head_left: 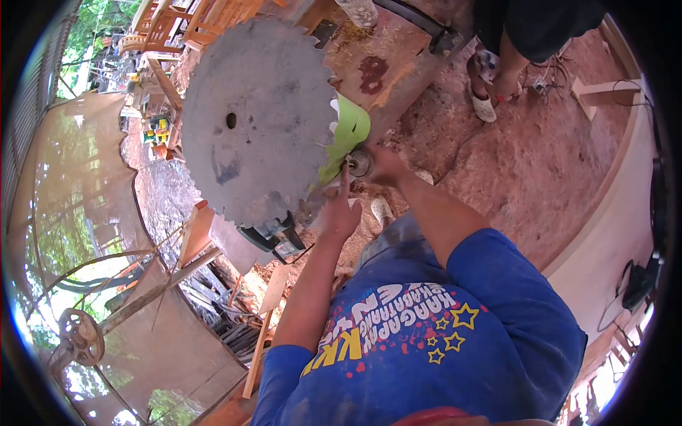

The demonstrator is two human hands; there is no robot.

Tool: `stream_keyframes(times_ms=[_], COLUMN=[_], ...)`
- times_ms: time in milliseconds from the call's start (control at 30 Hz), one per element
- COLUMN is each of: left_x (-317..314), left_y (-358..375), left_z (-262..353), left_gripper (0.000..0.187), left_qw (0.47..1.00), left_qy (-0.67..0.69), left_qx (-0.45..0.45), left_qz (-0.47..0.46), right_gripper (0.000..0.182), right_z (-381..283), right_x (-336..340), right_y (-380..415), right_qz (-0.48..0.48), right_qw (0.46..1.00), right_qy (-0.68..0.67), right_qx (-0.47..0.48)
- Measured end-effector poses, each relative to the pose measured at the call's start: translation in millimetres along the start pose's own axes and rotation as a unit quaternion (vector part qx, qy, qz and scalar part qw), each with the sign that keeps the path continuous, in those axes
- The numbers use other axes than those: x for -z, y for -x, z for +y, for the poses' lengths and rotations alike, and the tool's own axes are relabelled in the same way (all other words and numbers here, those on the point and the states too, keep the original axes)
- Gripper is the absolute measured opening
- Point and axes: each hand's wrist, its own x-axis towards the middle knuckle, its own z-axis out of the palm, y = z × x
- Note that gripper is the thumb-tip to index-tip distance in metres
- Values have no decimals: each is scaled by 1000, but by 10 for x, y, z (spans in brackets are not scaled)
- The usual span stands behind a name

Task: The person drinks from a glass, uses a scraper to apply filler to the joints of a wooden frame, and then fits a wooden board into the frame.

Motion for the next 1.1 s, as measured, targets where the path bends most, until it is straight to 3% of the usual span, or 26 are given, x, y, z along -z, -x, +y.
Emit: stream_keyframes(times_ms=[367, 633, 733, 800, 867, 1100], left_x=[135, 52, 67, 94, 75, -35], left_y=[44, 24, 88, 27, 24, 17], left_z=[144, 81, 56, 134, 112, 11], left_gripper=[100, 103, 105, 104, 104, 106], left_qw=[999, 999, 999, 999, 997, 1000], left_qy=[-7, 49, 10, 26, 61, 9], left_qx=[38, 1, 21, 22, 9, 7], left_qz=[-23, -12, -28, -40, -40, -7], right_gripper=[75, 74, 77, 92, 92, 95], right_z=[-46, -164, -79, 49, 263, -96], right_x=[19, 99, 79, -26, -211, 74], right_y=[-20, 19, -2, -53, -80, -8], right_qz=[-3, -7, -18, -58, 12, -41], right_qw=[999, 999, 998, 992, 997, 998], right_qy=[20, 21, 39, 111, 58, 47], right_qx=[37, 43, 44, -17, 49, -4])
